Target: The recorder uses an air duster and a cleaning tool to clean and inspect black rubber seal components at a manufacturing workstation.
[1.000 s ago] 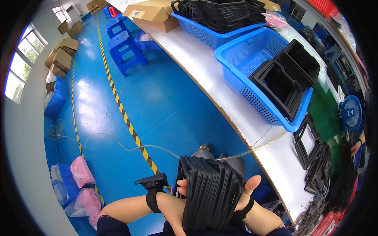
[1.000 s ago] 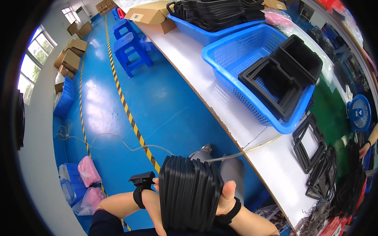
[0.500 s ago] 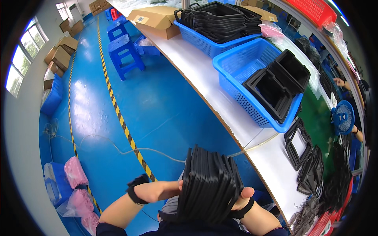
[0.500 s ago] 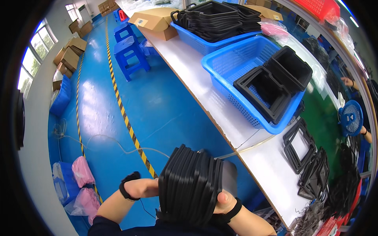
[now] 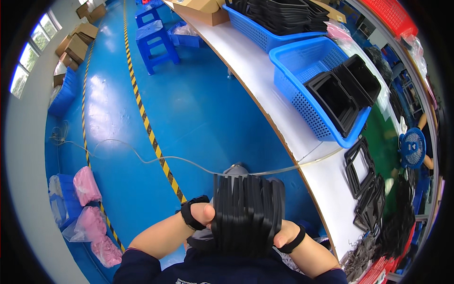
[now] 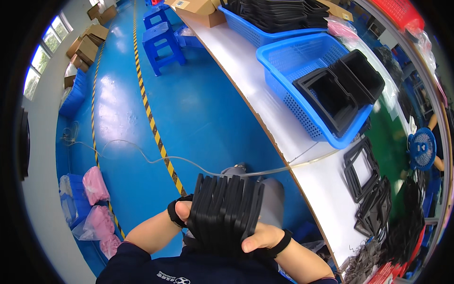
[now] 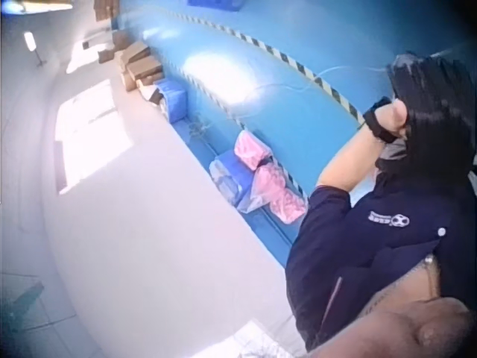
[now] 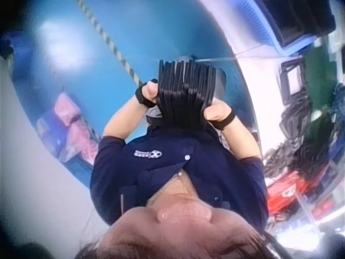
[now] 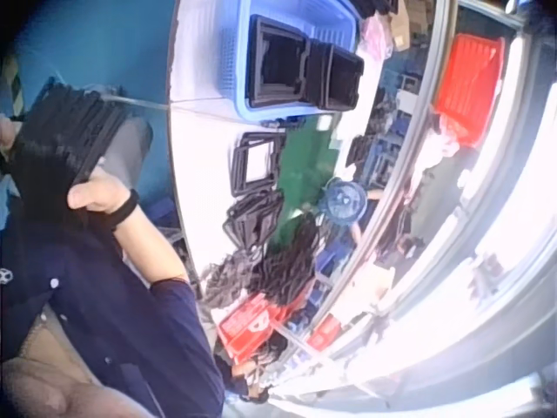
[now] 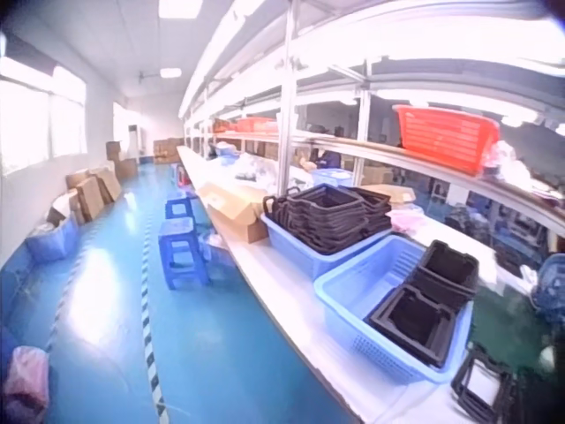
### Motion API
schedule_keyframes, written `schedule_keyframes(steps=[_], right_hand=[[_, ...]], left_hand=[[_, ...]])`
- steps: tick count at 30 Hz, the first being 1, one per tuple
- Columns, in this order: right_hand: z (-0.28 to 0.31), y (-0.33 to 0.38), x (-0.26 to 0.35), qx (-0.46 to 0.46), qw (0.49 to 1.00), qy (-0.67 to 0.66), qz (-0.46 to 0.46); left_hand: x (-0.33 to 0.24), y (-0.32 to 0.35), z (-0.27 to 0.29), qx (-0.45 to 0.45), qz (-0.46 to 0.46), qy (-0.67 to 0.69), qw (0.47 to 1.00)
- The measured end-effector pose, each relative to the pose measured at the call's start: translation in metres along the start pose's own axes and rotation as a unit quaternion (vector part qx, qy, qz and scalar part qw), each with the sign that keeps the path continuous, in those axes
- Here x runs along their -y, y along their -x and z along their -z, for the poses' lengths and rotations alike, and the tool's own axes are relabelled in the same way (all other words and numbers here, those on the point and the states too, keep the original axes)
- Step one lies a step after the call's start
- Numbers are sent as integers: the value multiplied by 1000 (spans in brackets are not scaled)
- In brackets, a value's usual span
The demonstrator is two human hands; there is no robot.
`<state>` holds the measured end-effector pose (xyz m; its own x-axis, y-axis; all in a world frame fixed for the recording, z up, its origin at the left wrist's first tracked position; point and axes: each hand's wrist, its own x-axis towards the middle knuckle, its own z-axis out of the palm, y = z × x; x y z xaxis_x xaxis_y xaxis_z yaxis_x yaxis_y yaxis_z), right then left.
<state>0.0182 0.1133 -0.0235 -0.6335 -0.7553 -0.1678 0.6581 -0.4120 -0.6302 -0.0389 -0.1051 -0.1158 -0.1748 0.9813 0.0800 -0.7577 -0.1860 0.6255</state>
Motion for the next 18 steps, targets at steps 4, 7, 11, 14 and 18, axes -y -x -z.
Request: schedule_keyframes(steps=[4,7,11,14,18], right_hand=[[-2,-1,0,-5,1000,-16,24],[-8,-1,2,-30,995,-87,39],[-8,6,8,-79,991,-90,53],[-18,12,29,-144,988,45,36],[-33,18,44,-221,951,210,54]], left_hand=[[-12,-15,-20,-11,-35,16,999],[-26,-28,-37,-54,-107,32,992],[-39,-44,-59,-96,-193,37,976],[-40,-53,-65,-95,-214,38,971],[-28,-49,-62,-103,-272,12,957]])
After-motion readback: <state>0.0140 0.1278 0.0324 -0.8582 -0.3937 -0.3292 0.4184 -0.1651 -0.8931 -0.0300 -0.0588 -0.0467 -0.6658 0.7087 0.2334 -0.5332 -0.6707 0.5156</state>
